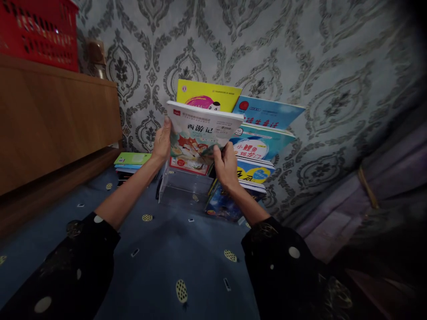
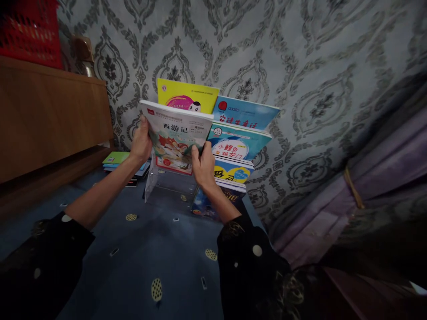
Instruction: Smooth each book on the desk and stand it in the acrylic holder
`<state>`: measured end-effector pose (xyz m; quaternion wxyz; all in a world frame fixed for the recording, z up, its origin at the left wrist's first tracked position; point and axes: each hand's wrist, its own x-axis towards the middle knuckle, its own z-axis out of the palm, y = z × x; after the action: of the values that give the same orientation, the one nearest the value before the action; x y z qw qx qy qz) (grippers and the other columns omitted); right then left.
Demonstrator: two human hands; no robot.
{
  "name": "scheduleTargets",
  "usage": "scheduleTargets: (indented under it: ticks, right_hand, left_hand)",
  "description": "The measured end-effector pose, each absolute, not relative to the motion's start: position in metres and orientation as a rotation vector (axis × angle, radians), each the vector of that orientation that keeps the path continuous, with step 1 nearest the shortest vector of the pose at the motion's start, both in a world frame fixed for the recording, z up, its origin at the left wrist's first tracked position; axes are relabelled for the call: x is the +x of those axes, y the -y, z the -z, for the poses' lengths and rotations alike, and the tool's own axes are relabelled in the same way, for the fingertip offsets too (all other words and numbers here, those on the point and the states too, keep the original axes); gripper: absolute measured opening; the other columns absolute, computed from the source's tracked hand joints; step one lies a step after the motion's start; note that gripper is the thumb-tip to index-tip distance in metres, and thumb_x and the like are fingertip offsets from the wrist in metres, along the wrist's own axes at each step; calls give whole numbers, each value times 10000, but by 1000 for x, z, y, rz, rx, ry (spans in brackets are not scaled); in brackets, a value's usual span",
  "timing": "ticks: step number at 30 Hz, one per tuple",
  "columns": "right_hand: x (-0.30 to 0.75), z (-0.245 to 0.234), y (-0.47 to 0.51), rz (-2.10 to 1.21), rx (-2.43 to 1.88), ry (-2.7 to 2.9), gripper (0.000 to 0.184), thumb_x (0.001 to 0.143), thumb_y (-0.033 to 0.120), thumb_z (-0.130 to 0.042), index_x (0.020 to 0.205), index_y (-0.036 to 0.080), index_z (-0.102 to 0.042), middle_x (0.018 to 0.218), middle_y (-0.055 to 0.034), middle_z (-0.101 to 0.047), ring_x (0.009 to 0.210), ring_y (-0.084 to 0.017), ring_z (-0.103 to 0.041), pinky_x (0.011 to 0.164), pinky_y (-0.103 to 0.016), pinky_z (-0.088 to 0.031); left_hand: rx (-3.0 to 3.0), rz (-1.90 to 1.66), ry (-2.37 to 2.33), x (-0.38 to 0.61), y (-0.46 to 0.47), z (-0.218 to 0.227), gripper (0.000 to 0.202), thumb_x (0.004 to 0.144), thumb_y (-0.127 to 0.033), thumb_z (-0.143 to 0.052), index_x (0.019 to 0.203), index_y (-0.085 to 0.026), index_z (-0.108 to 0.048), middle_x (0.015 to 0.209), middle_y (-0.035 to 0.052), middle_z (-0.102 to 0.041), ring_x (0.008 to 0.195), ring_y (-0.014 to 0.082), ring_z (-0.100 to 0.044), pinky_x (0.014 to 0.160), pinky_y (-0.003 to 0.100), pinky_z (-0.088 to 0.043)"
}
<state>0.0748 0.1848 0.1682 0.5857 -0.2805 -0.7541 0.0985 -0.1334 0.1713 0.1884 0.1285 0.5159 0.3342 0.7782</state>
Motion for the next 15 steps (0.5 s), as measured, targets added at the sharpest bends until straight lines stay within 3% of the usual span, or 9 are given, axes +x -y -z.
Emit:
scheduleTargets:
  ticks: [4, 9, 15]
  right_hand:
    - [78, -182, -189, -140, -645, 1801, 339, 951, 504, -434, 1102, 220, -541, 975, -85, -634, 940, -252, -601, 870, -464, -502]
    - [80, -198, -185, -11, -573, 1802, 449, 955, 450, -434, 1347, 234, -468, 1253, -131, -592, 1189, -301, -530, 997, -562, -453]
    - [82, -199, -170, 69, -603, 1834, 469, 967, 371, -388, 1406, 214, -434, 1323, -145, -554, 1214, -289, -537, 958, -511, -515]
  left_hand:
    - [1571, -2258, -959, -136, -177, -190, 611, 897, -728, -409, 920, -179, -674, 848, 51, -689, 977, 222, -669, 869, 324, -529]
    - [1725, -2287, -1222, -144, -183, -187, 475, 925, -601, -516, 703, -183, -556, 701, 7, -581, 825, 184, -627, 798, 278, -491]
    - [1842, -2229, -1463, -150, -183, -175, 220, 964, -389, -523, 888, -185, -560, 839, 30, -622, 830, 182, -613, 814, 308, -476]
